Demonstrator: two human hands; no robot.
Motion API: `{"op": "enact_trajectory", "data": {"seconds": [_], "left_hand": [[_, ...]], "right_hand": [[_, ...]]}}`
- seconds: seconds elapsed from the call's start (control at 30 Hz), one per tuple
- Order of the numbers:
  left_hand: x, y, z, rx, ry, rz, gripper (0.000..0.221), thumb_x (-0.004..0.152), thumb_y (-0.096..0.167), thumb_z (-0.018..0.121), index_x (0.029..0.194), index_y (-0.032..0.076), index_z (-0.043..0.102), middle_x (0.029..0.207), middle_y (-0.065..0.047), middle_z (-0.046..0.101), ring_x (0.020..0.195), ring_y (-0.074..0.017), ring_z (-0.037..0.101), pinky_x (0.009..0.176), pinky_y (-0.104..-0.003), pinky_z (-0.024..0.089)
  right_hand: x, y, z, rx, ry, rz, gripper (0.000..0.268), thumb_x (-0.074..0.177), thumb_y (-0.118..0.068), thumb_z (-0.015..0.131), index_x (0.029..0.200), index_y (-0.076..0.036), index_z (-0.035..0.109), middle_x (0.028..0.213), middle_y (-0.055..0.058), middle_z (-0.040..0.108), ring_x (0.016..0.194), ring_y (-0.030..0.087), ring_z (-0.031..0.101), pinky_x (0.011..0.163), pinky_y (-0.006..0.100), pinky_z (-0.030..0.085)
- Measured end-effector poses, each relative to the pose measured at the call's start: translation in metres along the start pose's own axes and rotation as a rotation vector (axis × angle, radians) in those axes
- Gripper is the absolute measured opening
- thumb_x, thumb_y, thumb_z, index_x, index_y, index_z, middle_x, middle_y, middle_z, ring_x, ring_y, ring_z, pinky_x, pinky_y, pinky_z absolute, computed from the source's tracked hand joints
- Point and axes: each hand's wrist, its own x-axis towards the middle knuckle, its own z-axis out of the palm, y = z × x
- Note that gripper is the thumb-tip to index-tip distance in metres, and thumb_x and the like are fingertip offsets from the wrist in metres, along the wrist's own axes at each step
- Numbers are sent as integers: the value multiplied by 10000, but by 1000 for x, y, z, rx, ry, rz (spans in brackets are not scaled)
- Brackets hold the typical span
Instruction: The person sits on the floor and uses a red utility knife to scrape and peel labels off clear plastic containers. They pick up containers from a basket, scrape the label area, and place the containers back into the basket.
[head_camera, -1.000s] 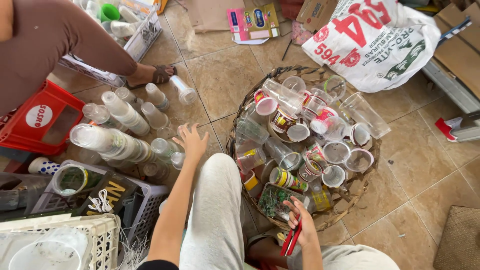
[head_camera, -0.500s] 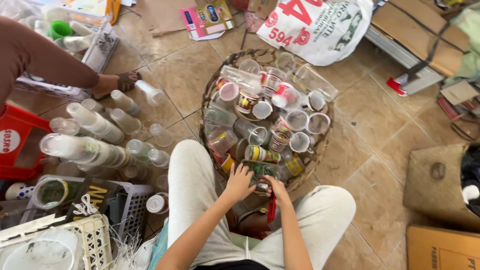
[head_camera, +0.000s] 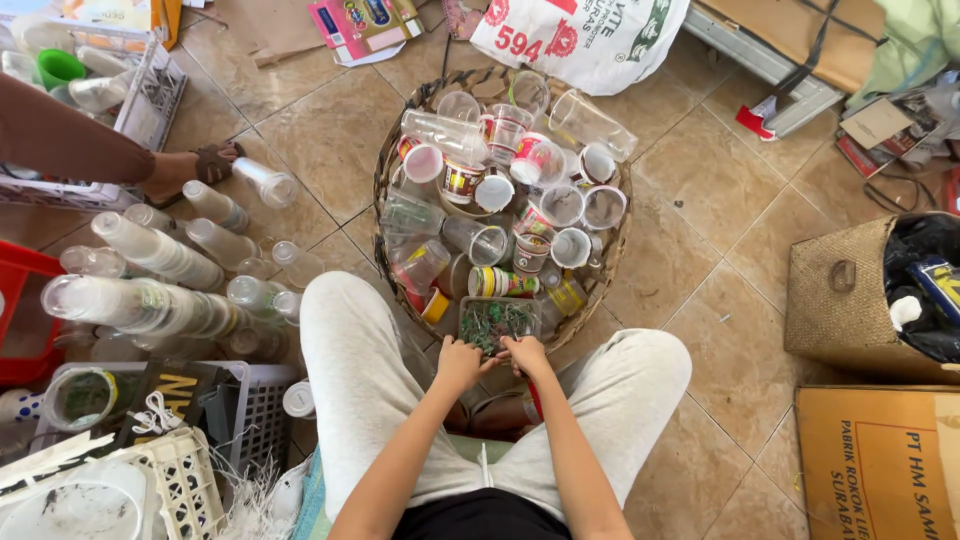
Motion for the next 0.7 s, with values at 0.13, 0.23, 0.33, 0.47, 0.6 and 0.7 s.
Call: {"op": "enact_trajectory", "data": {"seconds": [0.13,0.23,0.33,0.47,0.6,0.7], "left_hand": [[-8,1,5,12,-31,11,626,1043,597,317,1082,144,748,1087,-71,756,1015,-261,674,1005,-462,327],[-16,3,1,-26,-64,29,634,1045,596,320,1065,131,752,1062,-85,755,1003,-281,677,986,-470,331],[-18,3,-1,-45,-125,41,629,1051,571,320,1069,108,746,1027,-113,756,1013,-303,681,1024,-484,321],[3,-3,8,-144,-177,-15,585,1017,567,396,1150,86,700,1067,-170,739,1020,-357,690,994,-520,385],[39,-21,-8,-452,-53,-132,548,998,535,505,1377,142,559,1232,-201,661,1117,-404,674,936,-506,523],[54,-33,-41,-445,257,-240,438,993,390,569,1355,144,552,1383,-208,504,1311,-421,506,973,-494,538]], "right_hand": [[-31,-10,-7,-19,-4,14,482,814,-384,778,1001,60,783,565,211,650,332,229,559,292,367,466],[-57,-23,-15,-30,-46,36,452,832,-386,746,932,52,796,630,213,689,354,198,553,326,359,490],[-69,-29,-20,14,-127,65,505,842,-365,725,1032,101,765,937,280,761,449,141,521,374,337,480],[-76,-27,-22,66,-146,47,565,867,-358,733,1110,152,720,871,282,721,422,168,534,381,363,487],[-104,-46,-30,180,-212,44,717,911,-373,708,1310,197,537,1045,329,710,463,119,489,419,327,466],[-68,-18,-25,223,-263,11,649,910,-393,726,1270,129,590,1069,318,720,425,119,487,380,320,459]]}}
